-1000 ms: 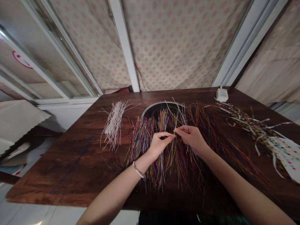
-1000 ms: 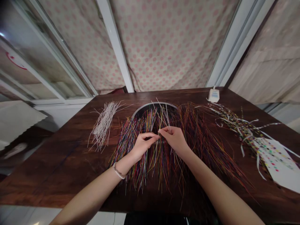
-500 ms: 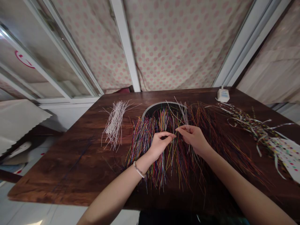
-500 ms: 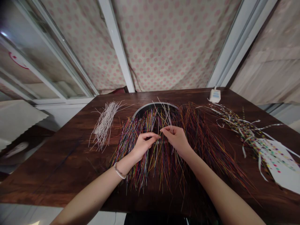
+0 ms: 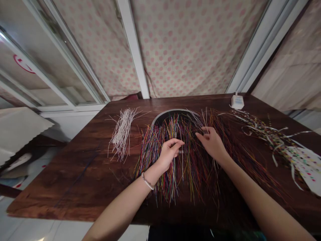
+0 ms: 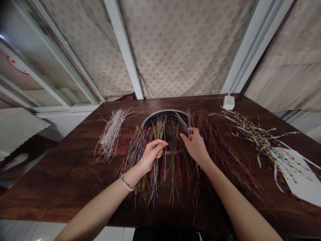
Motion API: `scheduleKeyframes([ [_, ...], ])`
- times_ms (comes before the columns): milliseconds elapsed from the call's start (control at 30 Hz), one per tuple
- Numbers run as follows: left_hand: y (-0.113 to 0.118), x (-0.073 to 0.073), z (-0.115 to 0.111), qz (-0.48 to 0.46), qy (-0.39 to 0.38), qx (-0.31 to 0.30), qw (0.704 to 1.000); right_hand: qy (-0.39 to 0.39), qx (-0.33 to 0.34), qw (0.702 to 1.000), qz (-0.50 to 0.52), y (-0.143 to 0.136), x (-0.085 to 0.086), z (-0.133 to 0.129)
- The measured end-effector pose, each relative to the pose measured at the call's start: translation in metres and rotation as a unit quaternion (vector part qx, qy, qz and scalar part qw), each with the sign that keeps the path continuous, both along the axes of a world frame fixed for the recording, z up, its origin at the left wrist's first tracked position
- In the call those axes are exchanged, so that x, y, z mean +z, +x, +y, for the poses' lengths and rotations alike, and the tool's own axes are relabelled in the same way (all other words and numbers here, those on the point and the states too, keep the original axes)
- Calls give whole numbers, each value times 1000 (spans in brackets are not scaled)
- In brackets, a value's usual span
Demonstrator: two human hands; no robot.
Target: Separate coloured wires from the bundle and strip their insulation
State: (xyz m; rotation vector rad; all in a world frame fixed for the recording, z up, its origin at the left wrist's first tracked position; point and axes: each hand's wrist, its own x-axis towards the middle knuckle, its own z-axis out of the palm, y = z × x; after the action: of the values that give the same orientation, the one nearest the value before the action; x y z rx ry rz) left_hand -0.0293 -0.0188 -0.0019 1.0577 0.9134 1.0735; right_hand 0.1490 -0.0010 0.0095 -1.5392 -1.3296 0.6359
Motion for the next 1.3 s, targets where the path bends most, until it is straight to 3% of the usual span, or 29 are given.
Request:
scheduleKeyframes([
  [167,3,-1,0,40,24,6,999,-89,129,972,172,-17,8,-11],
  [333,5,-1,-1,95,60,-11,994,-145,207,948,196,-31,4,-18],
  [633,4,-2,0,-12,45,-34,998,-106,158,927,324,-28,-1,-14],
  [867,1,1,-2,-112,-1,-58,992,-121,194,896,380,-30,2,-16],
  [1133,4,-6,-3,-176,-25,-53,983,-130,146,945,263,-36,0,-18],
  [1300,6,-6,-2,-165,-51,-58,983,-148,127,951,238,-36,-3,-17],
])
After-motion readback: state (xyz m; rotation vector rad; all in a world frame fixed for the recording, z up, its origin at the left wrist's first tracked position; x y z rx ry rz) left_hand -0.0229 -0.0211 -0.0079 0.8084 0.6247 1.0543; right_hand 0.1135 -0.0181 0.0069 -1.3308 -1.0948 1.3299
